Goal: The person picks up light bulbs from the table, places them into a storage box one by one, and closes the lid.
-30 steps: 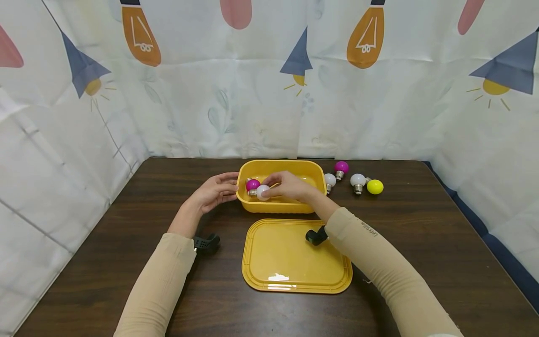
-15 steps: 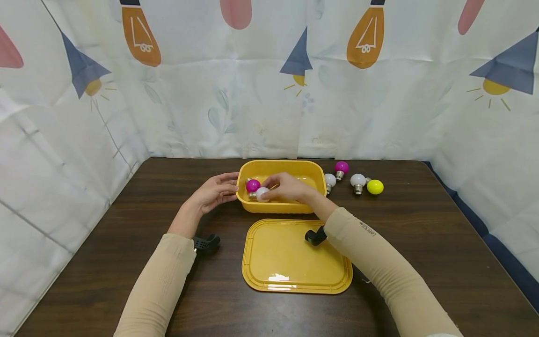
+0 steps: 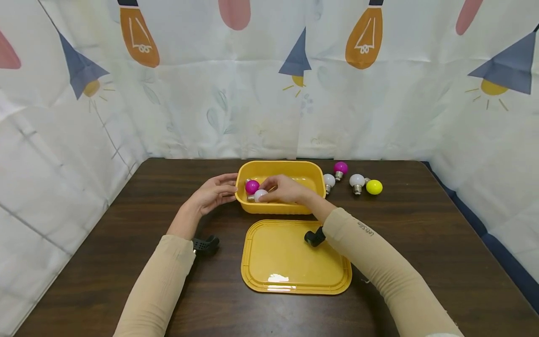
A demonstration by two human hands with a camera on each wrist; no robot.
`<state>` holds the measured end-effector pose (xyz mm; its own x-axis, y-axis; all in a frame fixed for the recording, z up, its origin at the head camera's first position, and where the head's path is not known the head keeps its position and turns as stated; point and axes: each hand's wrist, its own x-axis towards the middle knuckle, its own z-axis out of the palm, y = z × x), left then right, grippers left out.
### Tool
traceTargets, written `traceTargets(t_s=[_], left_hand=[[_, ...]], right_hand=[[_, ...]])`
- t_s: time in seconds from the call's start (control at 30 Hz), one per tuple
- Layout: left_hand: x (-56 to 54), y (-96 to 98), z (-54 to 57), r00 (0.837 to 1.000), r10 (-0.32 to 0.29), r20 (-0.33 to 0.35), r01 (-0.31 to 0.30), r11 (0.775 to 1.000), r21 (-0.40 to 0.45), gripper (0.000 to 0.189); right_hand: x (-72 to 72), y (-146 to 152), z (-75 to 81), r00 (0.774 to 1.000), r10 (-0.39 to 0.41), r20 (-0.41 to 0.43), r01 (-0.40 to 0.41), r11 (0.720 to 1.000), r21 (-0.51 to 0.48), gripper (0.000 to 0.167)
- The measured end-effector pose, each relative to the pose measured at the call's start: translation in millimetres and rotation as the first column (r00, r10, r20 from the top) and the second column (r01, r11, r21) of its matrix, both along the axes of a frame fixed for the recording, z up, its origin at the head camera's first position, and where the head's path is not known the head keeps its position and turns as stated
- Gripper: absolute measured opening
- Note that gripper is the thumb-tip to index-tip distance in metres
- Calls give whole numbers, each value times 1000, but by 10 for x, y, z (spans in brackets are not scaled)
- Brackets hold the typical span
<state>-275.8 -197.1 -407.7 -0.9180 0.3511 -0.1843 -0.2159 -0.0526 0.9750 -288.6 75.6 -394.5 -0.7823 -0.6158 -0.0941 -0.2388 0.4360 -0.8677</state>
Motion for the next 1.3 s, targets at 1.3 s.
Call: traceTargets(t_s=[1.3], left_hand=[[8, -8, 0, 1000, -1, -3, 1, 1000, 5, 61]], right_hand=[[33, 183, 134, 999, -23, 36, 27, 991, -133, 41]])
